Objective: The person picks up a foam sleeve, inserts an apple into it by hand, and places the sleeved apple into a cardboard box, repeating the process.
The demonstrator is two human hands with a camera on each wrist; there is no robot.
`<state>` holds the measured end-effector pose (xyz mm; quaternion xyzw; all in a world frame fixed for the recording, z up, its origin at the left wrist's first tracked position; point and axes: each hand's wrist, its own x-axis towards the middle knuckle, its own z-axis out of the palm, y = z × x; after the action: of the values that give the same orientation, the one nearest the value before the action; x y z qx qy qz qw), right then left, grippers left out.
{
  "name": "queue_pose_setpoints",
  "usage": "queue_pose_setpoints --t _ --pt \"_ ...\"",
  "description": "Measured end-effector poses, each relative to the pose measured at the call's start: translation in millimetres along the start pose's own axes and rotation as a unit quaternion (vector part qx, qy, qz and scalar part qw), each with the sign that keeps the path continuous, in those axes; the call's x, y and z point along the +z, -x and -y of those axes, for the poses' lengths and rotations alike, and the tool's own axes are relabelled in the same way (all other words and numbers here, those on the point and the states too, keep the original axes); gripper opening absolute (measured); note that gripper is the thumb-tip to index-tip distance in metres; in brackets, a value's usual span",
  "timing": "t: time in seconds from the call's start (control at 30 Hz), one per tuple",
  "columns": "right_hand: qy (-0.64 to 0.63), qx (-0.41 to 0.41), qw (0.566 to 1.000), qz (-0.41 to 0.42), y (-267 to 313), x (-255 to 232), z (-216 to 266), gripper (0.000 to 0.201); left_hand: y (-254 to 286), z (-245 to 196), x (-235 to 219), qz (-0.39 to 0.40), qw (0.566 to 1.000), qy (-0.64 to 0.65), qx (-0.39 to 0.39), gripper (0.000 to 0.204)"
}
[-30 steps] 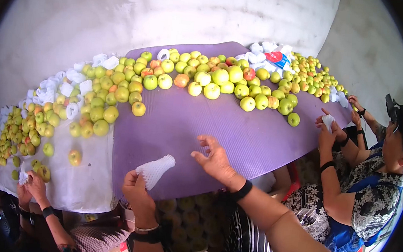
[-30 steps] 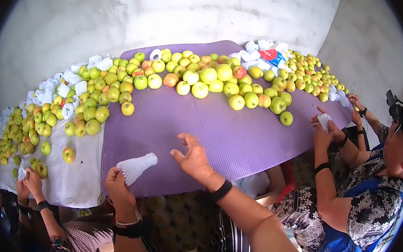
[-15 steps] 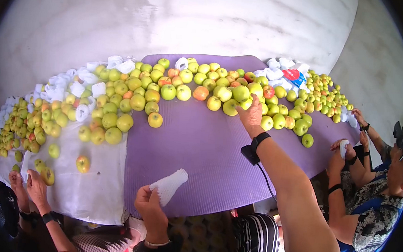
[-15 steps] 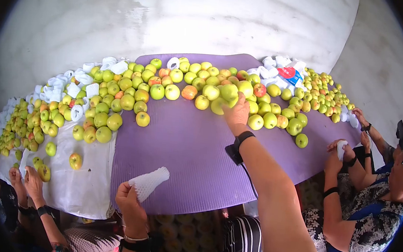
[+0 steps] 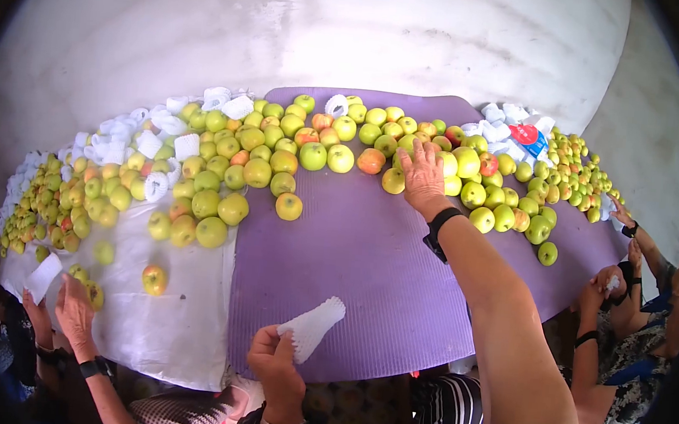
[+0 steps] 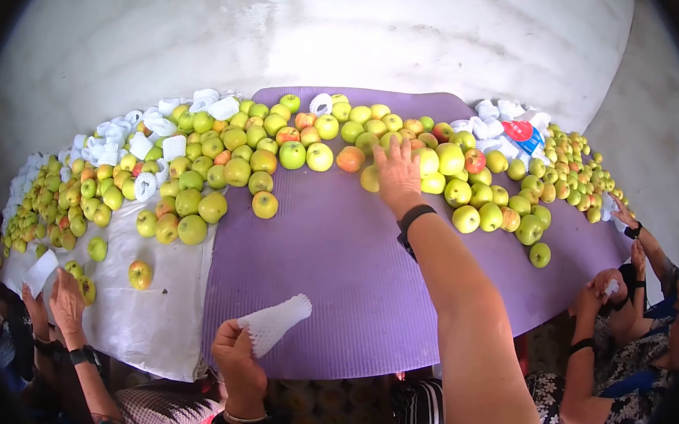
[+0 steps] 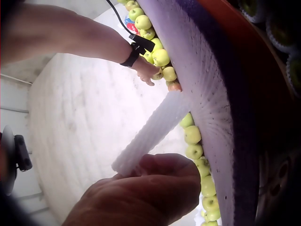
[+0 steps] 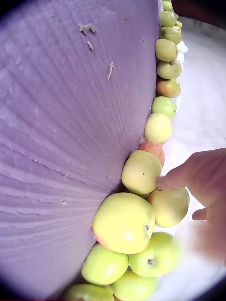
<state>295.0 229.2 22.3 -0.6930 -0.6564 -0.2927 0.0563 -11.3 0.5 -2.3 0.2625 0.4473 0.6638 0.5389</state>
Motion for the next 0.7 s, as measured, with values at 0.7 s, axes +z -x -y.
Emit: queue_pose_setpoints --t 0.7 --pt "-0.913 0.268 0.237 0.196 95.3 -69.4 22.4 0.052 -2.9 -9.2 -4.9 0.010 0.999 0.046 0.006 0.006"
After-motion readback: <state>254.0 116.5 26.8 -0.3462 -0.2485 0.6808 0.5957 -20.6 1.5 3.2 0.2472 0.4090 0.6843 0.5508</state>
